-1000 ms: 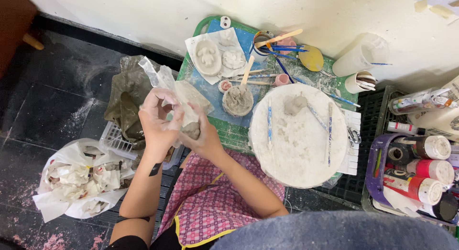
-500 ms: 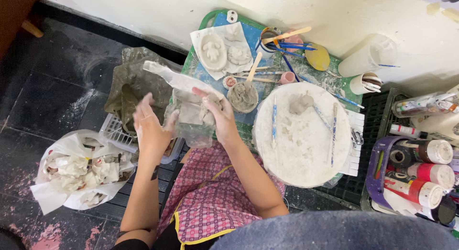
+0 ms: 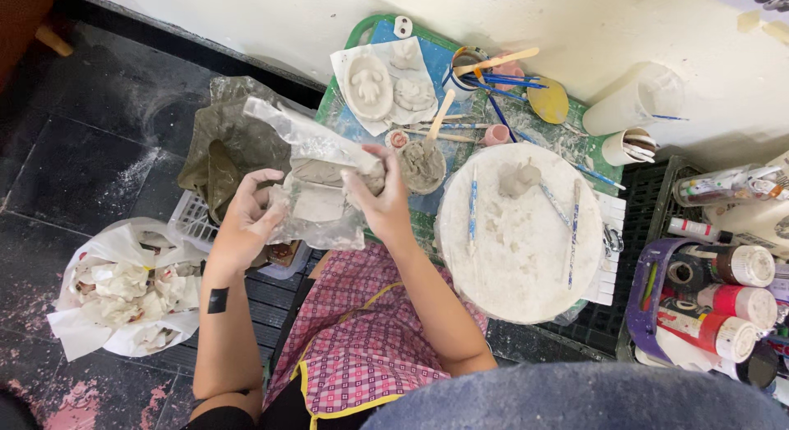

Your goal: The person shapes pieces of clay by hand, smooths them with a tool, and mixes a clay slurry in a small container using a wooden stick.

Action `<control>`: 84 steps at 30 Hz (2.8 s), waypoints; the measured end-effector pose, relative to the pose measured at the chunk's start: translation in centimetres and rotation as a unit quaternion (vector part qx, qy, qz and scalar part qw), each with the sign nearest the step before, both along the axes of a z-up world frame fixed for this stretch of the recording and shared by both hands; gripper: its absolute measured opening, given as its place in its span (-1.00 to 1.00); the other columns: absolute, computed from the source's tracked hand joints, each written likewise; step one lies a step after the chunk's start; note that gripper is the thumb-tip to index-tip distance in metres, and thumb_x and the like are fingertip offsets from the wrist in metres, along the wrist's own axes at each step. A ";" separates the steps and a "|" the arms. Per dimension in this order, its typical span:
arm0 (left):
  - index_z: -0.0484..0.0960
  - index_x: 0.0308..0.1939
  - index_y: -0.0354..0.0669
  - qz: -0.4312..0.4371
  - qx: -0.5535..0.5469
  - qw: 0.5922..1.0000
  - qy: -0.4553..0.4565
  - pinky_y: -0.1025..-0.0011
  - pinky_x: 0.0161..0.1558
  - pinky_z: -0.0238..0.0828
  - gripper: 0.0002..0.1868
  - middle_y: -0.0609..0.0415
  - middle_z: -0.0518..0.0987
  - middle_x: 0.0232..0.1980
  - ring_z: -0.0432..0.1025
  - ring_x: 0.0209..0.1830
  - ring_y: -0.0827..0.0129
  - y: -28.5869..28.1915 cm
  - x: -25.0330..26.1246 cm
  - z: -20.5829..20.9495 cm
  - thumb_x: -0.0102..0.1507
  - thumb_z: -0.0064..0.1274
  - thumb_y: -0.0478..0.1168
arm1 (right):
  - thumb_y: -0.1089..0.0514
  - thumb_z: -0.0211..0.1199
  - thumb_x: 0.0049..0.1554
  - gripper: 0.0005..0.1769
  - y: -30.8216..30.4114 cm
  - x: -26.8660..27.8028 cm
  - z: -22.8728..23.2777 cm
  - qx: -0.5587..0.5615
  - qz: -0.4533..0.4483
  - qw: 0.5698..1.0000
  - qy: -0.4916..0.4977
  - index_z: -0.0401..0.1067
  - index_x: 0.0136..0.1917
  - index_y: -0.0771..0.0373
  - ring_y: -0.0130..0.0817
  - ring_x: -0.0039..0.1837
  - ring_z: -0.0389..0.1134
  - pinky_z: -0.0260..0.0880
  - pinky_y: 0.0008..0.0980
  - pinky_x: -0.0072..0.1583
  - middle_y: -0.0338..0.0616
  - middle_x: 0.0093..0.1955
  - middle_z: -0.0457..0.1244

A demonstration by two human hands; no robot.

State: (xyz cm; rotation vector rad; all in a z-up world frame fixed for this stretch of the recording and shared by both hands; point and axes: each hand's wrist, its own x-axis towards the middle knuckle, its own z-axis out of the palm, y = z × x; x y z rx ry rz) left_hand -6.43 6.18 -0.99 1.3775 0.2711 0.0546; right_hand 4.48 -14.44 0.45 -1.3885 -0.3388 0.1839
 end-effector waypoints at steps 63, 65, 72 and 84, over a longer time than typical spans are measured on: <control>0.45 0.14 -0.15 -0.143 -0.097 0.982 -0.079 0.46 0.09 0.44 -0.60 0.15 0.56 0.06 0.48 0.05 0.47 3.5 -1.5 -0.6 0.22 0.11 -0.34 | 0.11 0.34 0.18 -0.62 1.4 -0.7 3.1 -0.338 0.088 0.892 -0.286 0.47 0.28 0.06 -0.15 0.31 0.39 0.43 -0.23 0.24 -0.21 0.25 0.37; 0.46 0.10 -0.15 -0.099 0.006 0.991 -0.088 0.46 0.11 0.43 -0.54 0.15 0.56 0.06 0.47 0.08 0.47 2.2 -1.0 -0.1 0.15 0.22 -0.33 | 0.07 0.37 0.15 -0.62 1.1 -0.5 3.1 -0.370 0.098 0.889 -0.252 0.48 0.25 0.03 -0.19 0.24 0.42 0.45 -0.25 0.20 -0.22 0.21 0.40; 0.54 -0.23 -0.11 0.116 0.478 0.836 -0.244 0.30 0.10 0.38 -0.67 -0.11 0.57 -0.01 0.45 0.03 0.11 -0.5 2.3 1.7 0.01 0.32 -0.40 | 0.17 0.23 0.25 -0.59 0.0 -1.4 1.3 -0.306 0.122 0.896 -0.298 0.37 0.37 0.06 -0.16 0.44 0.36 0.36 -0.22 0.41 -0.16 0.37 0.36; 0.39 -0.08 -0.30 0.255 0.312 0.894 -0.196 0.41 -0.27 0.39 -0.87 -0.07 0.53 -0.26 0.42 -0.39 0.32 -4.5 4.2 -8.6 0.36 0.02 -0.37 | 0.10 0.36 0.06 -0.32 -0.2 -2.8 -2.5 -0.262 0.063 0.921 -0.282 0.29 0.41 0.22 0.06 0.42 0.32 0.30 -0.13 0.43 0.04 0.38 0.28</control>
